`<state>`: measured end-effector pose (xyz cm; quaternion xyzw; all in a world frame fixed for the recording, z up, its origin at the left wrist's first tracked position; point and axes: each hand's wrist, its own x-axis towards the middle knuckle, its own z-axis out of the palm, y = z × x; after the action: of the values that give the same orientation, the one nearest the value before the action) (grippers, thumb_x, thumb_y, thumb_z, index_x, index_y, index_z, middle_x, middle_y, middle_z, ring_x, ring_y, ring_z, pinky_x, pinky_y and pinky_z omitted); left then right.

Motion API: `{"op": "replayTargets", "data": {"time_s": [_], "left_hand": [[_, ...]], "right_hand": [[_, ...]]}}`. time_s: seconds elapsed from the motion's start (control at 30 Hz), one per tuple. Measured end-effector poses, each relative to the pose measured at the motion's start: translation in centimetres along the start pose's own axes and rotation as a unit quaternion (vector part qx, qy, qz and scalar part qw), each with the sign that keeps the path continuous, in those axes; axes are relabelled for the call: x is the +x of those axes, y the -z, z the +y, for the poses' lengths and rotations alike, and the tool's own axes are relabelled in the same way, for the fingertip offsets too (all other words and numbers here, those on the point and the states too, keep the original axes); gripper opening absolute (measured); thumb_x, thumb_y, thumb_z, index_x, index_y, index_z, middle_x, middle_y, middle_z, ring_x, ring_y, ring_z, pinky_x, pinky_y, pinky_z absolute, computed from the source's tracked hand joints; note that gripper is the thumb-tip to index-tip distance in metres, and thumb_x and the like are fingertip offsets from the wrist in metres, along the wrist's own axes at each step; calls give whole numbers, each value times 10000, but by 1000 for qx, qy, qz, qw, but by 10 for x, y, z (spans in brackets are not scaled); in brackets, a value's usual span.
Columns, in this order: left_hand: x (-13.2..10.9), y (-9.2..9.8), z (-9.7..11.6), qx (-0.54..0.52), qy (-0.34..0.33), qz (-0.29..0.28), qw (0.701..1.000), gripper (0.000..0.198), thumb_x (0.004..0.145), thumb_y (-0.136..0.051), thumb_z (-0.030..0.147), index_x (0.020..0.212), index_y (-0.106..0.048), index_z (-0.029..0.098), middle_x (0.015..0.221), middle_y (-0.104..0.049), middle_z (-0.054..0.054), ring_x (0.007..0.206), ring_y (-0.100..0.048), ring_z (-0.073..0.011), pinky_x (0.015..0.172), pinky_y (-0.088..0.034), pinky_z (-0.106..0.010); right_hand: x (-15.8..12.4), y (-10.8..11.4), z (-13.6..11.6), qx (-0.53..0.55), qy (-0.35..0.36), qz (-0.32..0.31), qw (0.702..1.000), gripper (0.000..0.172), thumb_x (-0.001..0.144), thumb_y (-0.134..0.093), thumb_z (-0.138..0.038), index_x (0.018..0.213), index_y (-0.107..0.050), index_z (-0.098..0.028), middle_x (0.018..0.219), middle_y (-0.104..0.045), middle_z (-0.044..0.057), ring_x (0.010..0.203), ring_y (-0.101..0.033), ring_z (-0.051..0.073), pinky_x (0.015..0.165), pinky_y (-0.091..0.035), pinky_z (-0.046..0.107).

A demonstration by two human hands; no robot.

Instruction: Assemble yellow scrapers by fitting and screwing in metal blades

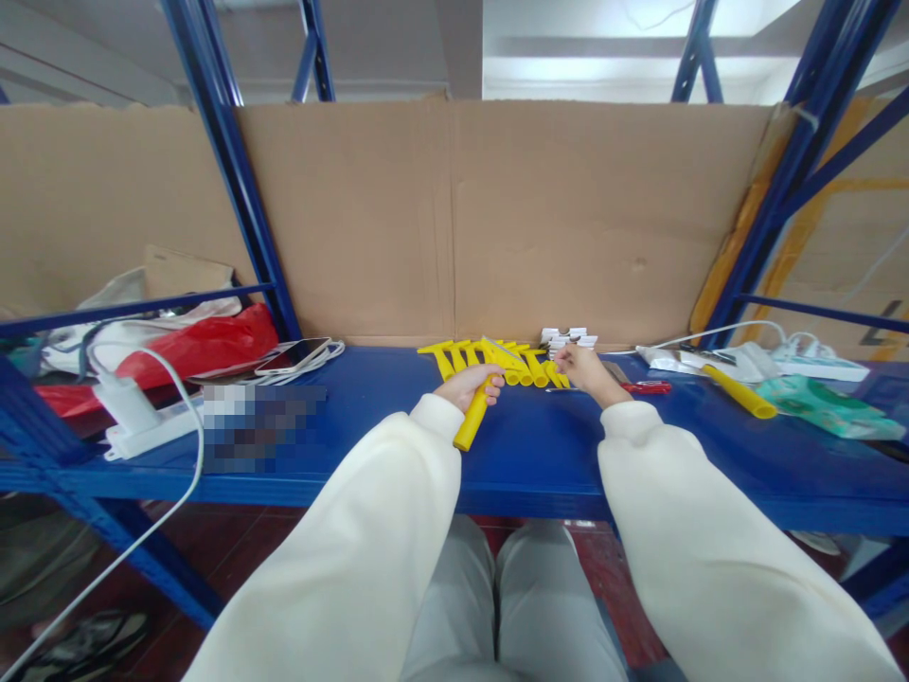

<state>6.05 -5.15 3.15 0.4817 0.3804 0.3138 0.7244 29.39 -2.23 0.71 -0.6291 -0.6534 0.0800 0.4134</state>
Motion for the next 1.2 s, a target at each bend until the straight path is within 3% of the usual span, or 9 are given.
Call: {"op": "replayTargets", "data": {"time_s": [0.23,0.5,0.87,1.03,1.2], "left_hand": [[0,0,0,-3,5,-1,1000,259,964,-347,84,737,-376,205,496,-339,100,322,-274,-33,338,-209,-127],[1,1,0,-14,5,2,1000,247,951,-360,75,743,-375,207,503,-338,99,319,-276,-36,335,-202,-131],[3,1,-1,-13,3,2,1000,246,958,-358,84,746,-380,207,498,-344,102,312,-280,-35,337,-202,-132],[4,2,-2,-13,1,-4,1000,244,954,-362,83,744,-384,204,498,-344,99,318,-280,-34,340,-202,-128],[3,1,-1,-12,7,-4,1000,241,949,-356,80,746,-380,208,503,-341,97,320,-271,-37,341,-198,-129]], "right_hand": [[-2,-3,3,48,-22,15,998,210,722,-531,-26,687,-481,-226,626,-621,-6,691,-663,177,728,-530,280],[3,-3,15,-10,64,42,997,130,697,-563,-84,727,-606,-203,724,-694,40,790,-670,214,797,-534,323],[-2,-9,15,-3,92,-4,996,147,668,-545,-67,666,-571,-212,695,-670,39,767,-653,213,785,-519,346],[0,-11,16,46,86,2,995,161,637,-553,-65,658,-533,-224,657,-628,16,747,-639,207,796,-522,363],[1,-19,6,177,82,-3,981,131,663,-632,-167,695,-523,-232,670,-595,-9,684,-609,176,745,-532,359]]}}
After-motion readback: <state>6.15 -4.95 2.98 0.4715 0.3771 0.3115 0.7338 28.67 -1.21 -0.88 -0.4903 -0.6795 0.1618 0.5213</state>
